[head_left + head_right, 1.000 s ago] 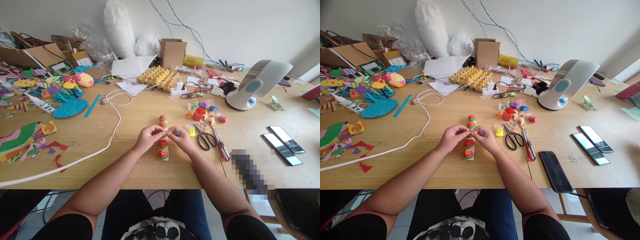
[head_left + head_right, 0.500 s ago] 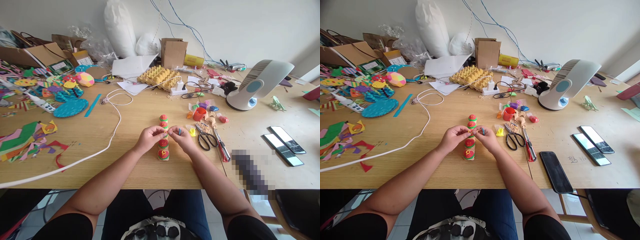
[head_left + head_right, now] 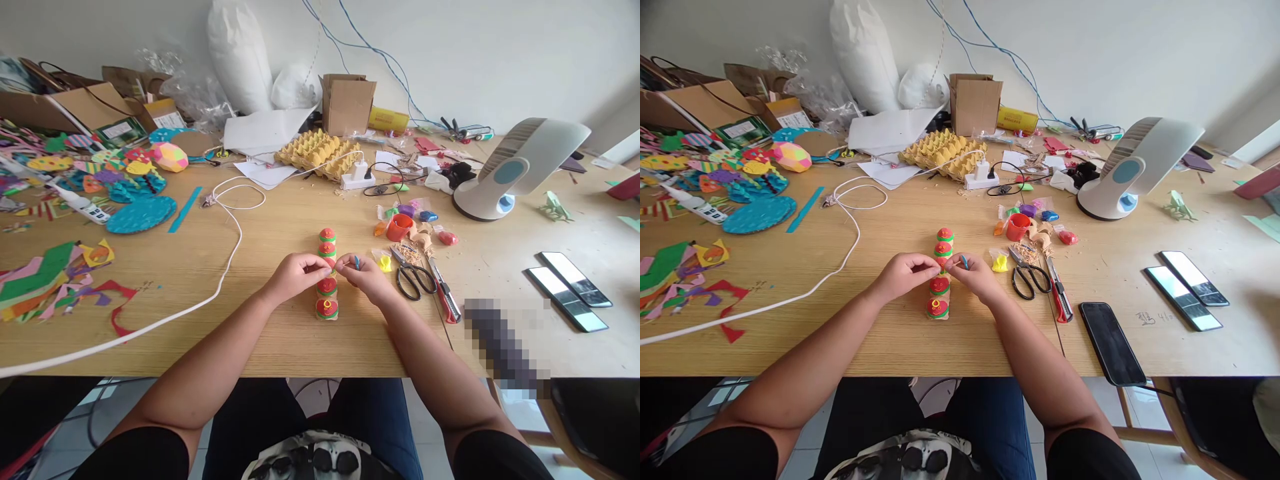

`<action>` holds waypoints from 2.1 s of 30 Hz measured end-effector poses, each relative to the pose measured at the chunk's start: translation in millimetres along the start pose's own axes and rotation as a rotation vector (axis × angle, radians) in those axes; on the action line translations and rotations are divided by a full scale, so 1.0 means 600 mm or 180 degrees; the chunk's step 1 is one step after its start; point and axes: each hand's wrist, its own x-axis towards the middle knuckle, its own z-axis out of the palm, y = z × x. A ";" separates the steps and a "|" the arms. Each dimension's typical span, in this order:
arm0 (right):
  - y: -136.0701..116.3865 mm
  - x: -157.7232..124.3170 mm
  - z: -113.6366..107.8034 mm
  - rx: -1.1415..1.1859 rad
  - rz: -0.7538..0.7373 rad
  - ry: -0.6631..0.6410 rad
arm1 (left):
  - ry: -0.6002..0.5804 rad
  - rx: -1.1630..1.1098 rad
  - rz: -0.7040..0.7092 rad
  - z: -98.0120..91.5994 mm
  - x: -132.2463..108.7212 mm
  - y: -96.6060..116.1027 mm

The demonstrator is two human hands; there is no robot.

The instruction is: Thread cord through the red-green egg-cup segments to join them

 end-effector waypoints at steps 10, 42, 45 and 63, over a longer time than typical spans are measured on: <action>0.007 0.001 0.000 -0.0476 0.0150 -0.0102 | -0.0331 0.0336 -0.0254 -0.018 0.002 0.001; 0.026 0.009 0.007 -0.0759 -0.0076 -0.0219 | -0.0460 0.0473 -0.0145 -0.023 0.001 0.003; 0.028 0.009 0.008 -0.0706 -0.0050 -0.0204 | -0.0468 0.0476 -0.0141 -0.023 0.001 0.003; 0.008 0.003 -0.001 -0.0939 -0.0235 0.0156 | -0.0363 0.0499 -0.0180 -0.027 0.002 0.003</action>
